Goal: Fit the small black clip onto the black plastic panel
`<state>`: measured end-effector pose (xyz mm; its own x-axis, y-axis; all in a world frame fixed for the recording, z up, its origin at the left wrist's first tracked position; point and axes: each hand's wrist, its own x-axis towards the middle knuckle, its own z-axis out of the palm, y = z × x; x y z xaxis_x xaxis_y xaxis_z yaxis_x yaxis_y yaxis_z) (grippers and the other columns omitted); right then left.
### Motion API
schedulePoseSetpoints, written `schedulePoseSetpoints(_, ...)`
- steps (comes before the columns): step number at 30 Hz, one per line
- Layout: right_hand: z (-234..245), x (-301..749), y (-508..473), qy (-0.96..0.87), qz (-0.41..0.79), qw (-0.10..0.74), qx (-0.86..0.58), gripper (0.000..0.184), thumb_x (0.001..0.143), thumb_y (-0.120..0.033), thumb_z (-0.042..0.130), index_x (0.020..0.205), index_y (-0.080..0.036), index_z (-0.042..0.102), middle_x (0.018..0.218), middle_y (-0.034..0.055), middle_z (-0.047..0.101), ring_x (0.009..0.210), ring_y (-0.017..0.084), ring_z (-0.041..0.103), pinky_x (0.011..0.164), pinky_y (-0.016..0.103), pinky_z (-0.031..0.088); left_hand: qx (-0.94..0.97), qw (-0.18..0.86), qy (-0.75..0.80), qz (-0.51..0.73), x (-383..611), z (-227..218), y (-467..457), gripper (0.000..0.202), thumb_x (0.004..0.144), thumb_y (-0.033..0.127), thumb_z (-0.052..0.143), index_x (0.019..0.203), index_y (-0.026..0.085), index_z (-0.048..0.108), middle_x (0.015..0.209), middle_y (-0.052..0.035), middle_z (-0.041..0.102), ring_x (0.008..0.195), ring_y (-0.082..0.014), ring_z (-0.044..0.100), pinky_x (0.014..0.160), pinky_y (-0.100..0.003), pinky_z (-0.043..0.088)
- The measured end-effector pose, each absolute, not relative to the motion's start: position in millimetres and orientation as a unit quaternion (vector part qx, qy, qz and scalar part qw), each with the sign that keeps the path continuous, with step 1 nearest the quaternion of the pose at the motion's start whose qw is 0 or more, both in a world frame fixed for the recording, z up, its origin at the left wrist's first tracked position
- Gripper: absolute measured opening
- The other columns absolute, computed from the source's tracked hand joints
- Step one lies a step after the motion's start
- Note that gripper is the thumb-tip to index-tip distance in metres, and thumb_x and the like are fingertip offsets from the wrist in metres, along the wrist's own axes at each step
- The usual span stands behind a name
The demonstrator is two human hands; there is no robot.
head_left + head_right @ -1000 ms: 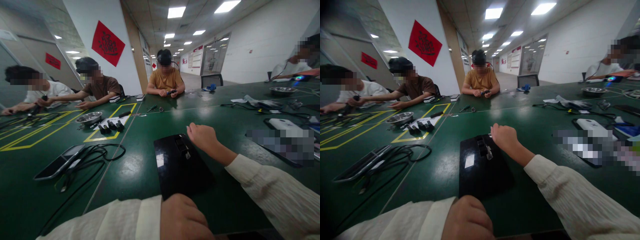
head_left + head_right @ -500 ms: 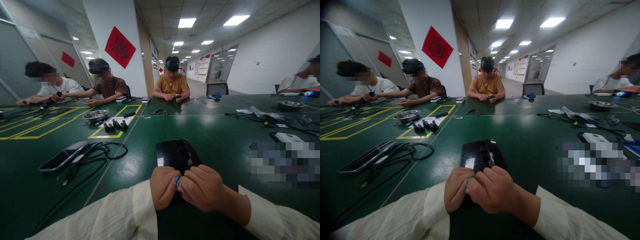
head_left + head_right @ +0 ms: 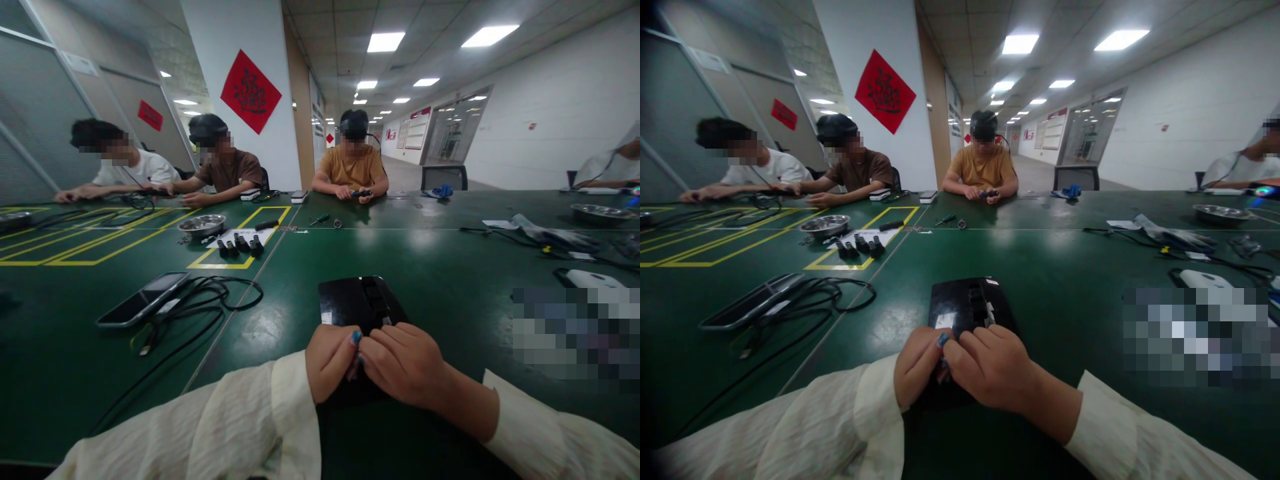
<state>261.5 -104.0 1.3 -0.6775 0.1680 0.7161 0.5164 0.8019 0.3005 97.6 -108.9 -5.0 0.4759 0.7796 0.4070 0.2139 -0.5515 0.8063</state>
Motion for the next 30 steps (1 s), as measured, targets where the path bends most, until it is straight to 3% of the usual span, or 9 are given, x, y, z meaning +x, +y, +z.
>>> schedulePoseSetpoints(4,-0.2,260.8,-100.5,-0.877,-0.25,0.339,-0.232,0.014,0.084,-0.018,0.044,0.093,-0.014,0.053,0.066,0.0018,0.063,0.054,0.012,0.053,0.053,0.028,0.033,0.688,0.485,0.354,0.407,102.6,-15.9,-103.6,0.044,0.09,0.043,0.026,0.058,0.017,0.039,0.041,0.0038,0.04,0.04,-0.009,0.043,0.046,-0.021,0.034)
schedulePoseSetpoints(10,12.1,265.5,-94.2,-0.853,-0.262,0.375,-0.252,0.015,0.082,-0.022,0.041,0.089,-0.015,0.052,0.068,0.0045,0.064,0.054,0.014,0.055,0.052,0.027,0.033,0.699,0.461,0.366,0.405,96.2,-17.5,-88.1,0.044,0.089,0.046,0.031,0.058,0.016,0.04,0.044,0.0043,0.04,0.041,-0.0078,0.043,0.046,-0.02,0.032)
schedulePoseSetpoints(13,24.3,266.3,-86.1,-0.823,-0.263,0.344,-0.367,0.028,0.083,-0.032,0.039,0.1,-0.013,0.051,0.067,0.0061,0.064,0.053,0.015,0.056,0.049,0.027,0.031,0.682,0.463,0.37,0.429,92.3,-15.1,-76.3,0.04,0.089,0.045,0.03,0.061,0.017,0.038,0.044,0.0057,0.038,0.04,-0.0082,0.043,0.046,-0.021,0.033)
schedulePoseSetpoints(16,33.6,265.0,-78.8,-0.794,-0.207,0.261,-0.508,0.044,0.084,-0.044,0.036,0.113,-0.013,0.047,0.068,0.0071,0.065,0.052,0.017,0.058,0.045,0.026,0.027,0.644,0.454,0.386,0.48,89.0,-14.3,-62.3,0.034,0.087,0.043,0.033,0.066,0.018,0.04,0.044,0.0069,0.038,0.039,-0.0083,0.042,0.045,-0.021,0.034)
schedulePoseSetpoints(19,34.2,264.5,-74.9,-0.806,-0.114,0.213,-0.54,0.042,0.087,-0.043,0.031,0.116,-0.017,0.046,0.071,0.0055,0.067,0.055,0.018,0.061,0.047,0.025,0.03,0.555,0.451,0.446,0.538,85.2,-14.7,-48.0,0.03,0.086,0.04,0.032,0.064,0.019,0.035,0.041,0.0085,0.033,0.035,-0.0084,0.043,0.041,-0.02,0.031)
schedulePoseSetpoints(24,27.0,263.2,-69.2,-0.822,-0.044,0.221,-0.523,0.057,0.082,-0.052,0.039,0.128,-0.018,0.037,0.076,0.0076,0.067,0.064,0.021,0.063,0.054,0.027,0.038,0.462,0.455,0.477,0.593,78.7,-15.7,-31.0,0.024,0.08,0.035,0.034,0.061,0.02,0.031,0.038,0.0097,0.03,0.031,-0.0081,0.039,0.035,-0.018,0.027)
schedulePoseSetpoints(30,27.4,262.0,-60.4,-0.811,0.061,0.283,-0.508,0.04,0.081,-0.036,0.044,0.117,-0.018,0.048,0.08,0.0067,0.065,0.062,0.017,0.06,0.058,0.026,0.04,0.425,0.463,0.485,0.608,75.9,-12.6,-28.2,0.021,0.079,0.032,0.034,0.062,0.02,0.033,0.038,0.0097,0.03,0.031,-0.0073,0.036,0.035,-0.017,0.026)
